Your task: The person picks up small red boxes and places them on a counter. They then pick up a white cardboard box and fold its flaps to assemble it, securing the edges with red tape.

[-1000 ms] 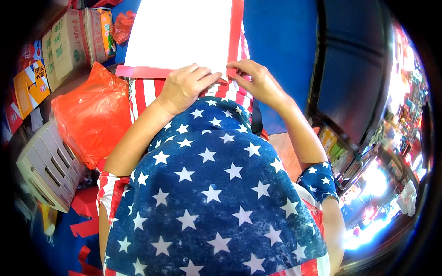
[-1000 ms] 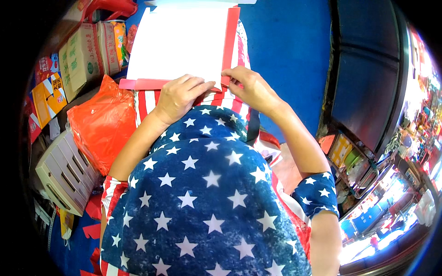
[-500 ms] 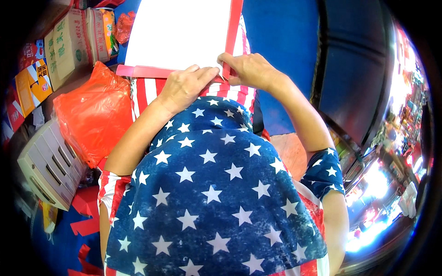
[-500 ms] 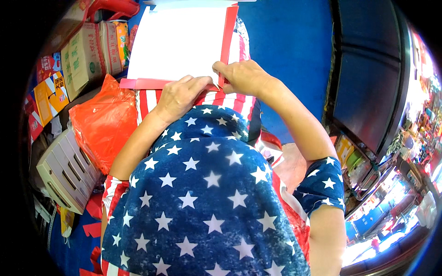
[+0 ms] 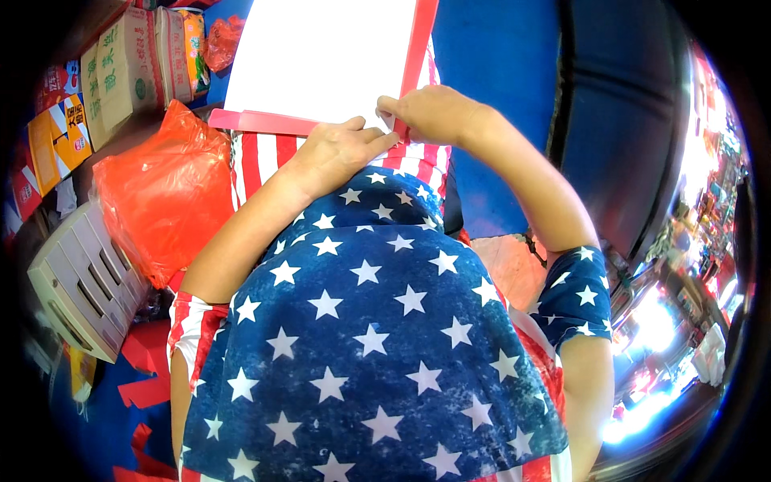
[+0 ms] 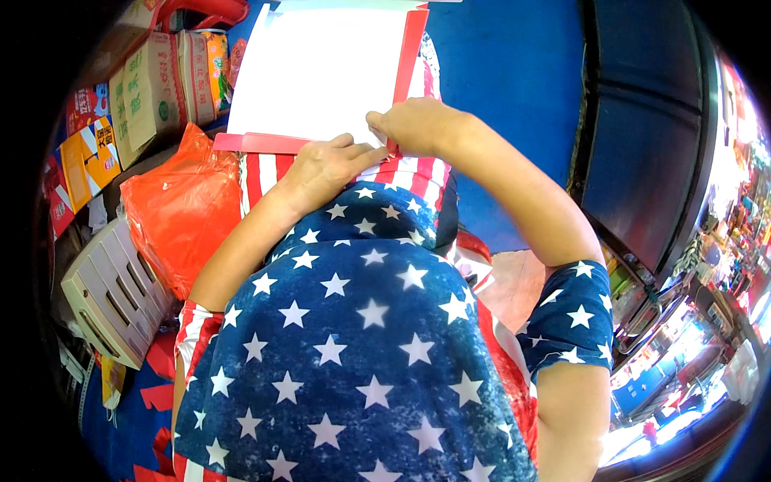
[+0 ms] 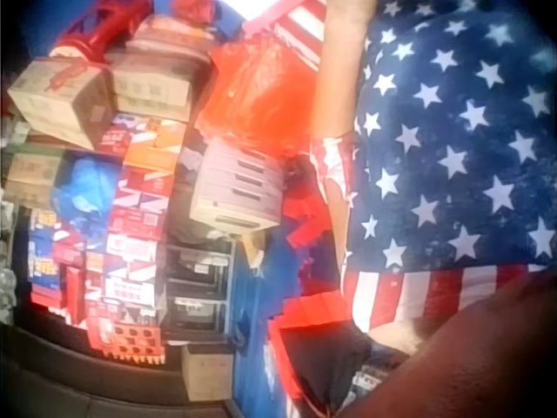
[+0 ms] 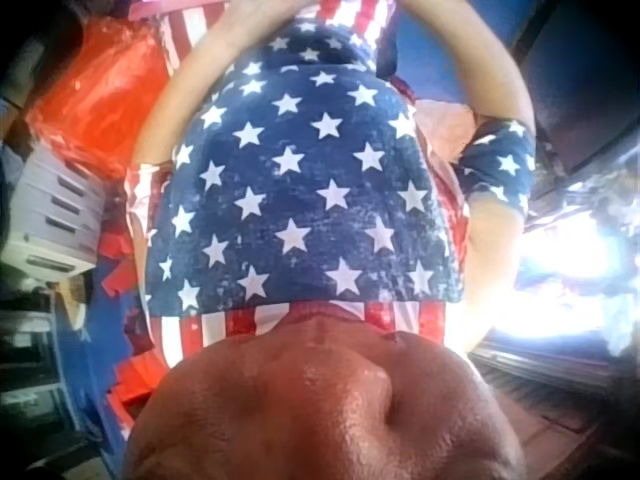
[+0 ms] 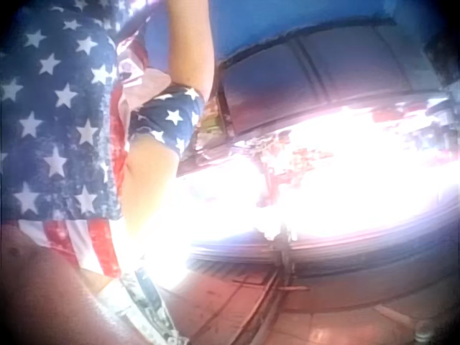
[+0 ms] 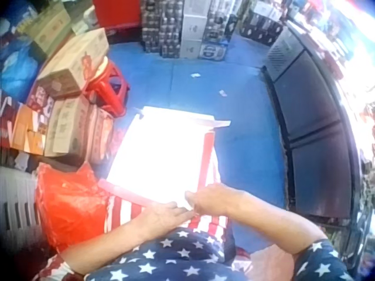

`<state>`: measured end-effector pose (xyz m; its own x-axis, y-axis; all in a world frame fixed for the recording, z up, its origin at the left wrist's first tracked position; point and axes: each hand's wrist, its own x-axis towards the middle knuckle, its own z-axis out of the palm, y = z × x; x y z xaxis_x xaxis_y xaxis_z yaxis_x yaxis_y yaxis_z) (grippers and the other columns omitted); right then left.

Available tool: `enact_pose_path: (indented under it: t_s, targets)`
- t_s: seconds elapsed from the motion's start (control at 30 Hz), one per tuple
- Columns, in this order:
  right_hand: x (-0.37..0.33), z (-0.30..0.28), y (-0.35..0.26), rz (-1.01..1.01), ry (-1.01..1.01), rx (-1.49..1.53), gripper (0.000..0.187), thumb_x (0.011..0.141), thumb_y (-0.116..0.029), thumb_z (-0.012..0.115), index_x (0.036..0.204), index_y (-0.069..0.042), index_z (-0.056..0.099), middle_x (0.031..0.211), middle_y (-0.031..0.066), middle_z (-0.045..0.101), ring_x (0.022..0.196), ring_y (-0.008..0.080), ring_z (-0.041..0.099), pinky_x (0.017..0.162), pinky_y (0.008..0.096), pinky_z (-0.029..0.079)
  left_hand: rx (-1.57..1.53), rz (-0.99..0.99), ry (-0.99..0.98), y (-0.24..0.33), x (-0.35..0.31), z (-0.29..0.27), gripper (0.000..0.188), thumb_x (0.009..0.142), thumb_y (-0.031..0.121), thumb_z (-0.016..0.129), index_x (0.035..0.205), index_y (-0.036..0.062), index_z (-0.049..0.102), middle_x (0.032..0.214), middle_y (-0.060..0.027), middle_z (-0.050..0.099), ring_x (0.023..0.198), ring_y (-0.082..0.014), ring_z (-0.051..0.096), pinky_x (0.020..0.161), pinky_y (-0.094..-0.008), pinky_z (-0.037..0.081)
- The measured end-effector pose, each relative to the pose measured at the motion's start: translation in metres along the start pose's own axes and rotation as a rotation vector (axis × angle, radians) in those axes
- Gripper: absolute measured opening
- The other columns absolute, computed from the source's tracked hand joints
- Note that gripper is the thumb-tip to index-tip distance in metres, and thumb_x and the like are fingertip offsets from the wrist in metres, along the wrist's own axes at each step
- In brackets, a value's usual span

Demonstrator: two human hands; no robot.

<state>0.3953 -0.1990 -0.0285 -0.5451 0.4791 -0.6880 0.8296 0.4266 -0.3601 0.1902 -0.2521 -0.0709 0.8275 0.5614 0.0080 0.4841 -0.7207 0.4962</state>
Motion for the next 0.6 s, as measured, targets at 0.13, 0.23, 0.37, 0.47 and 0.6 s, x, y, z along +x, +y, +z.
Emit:
enact_pose_path:
  t_s: [0.13,0.23,0.37,0.47,0.6]
  targets:
    - [-0.001,-0.021,0.001,0.002,0.103,-0.007,0.031,0.086,-0.008,0.071,0.116,-0.010,0.063,0.095,0.0126,0.073,0.086,0.0311,0.072,0.073,0.0402,0.057,0.069,0.025,0.003,-0.003,-0.002,0.008,0.040,0.086,0.007,0.063,0.125,0.0154,0.065,0.110,-0.0007,0.072,0.091,-0.0188,0.065,0.071,-0.0305,0.058]
    - [0.007,-0.010,0.010,-0.139,0.292,-0.177,0.019,0.086,-0.006,0.068,0.104,-0.011,0.070,0.100,0.0071,0.069,0.098,0.0263,0.067,0.081,0.0371,0.055,0.100,0.023,-0.030,-0.001,-0.002,0.008,0.039,0.087,0.008,0.062,0.126,0.0154,0.064,0.109,-0.0015,0.072,0.093,-0.0199,0.066,0.072,-0.0305,0.058]
    - [0.014,0.010,0.021,-0.226,0.349,-0.368,0.018,0.083,-0.006,0.069,0.100,-0.013,0.072,0.101,0.0038,0.068,0.104,0.0221,0.063,0.091,0.0358,0.051,0.073,0.049,-0.015,0.000,-0.001,0.007,0.038,0.088,0.007,0.061,0.126,0.0150,0.064,0.107,-0.0020,0.072,0.096,-0.0208,0.066,0.073,-0.0309,0.059]
    - [0.017,0.009,0.019,-0.262,0.341,-0.389,0.016,0.083,-0.008,0.070,0.098,-0.014,0.073,0.102,0.0028,0.069,0.107,0.0214,0.060,0.095,0.0360,0.048,0.069,0.052,-0.034,0.002,0.002,0.009,0.038,0.088,0.007,0.061,0.125,0.0147,0.064,0.106,-0.0024,0.072,0.096,-0.0218,0.066,0.072,-0.0313,0.059]
    - [0.025,0.001,0.015,-0.236,0.217,-0.416,0.011,0.084,-0.012,0.072,0.094,-0.014,0.075,0.104,0.0020,0.069,0.111,0.0217,0.058,0.097,0.0355,0.047,0.063,0.046,-0.041,0.002,0.001,0.008,0.038,0.088,0.007,0.061,0.125,0.0144,0.064,0.106,-0.0031,0.072,0.096,-0.0222,0.067,0.072,-0.0317,0.059]
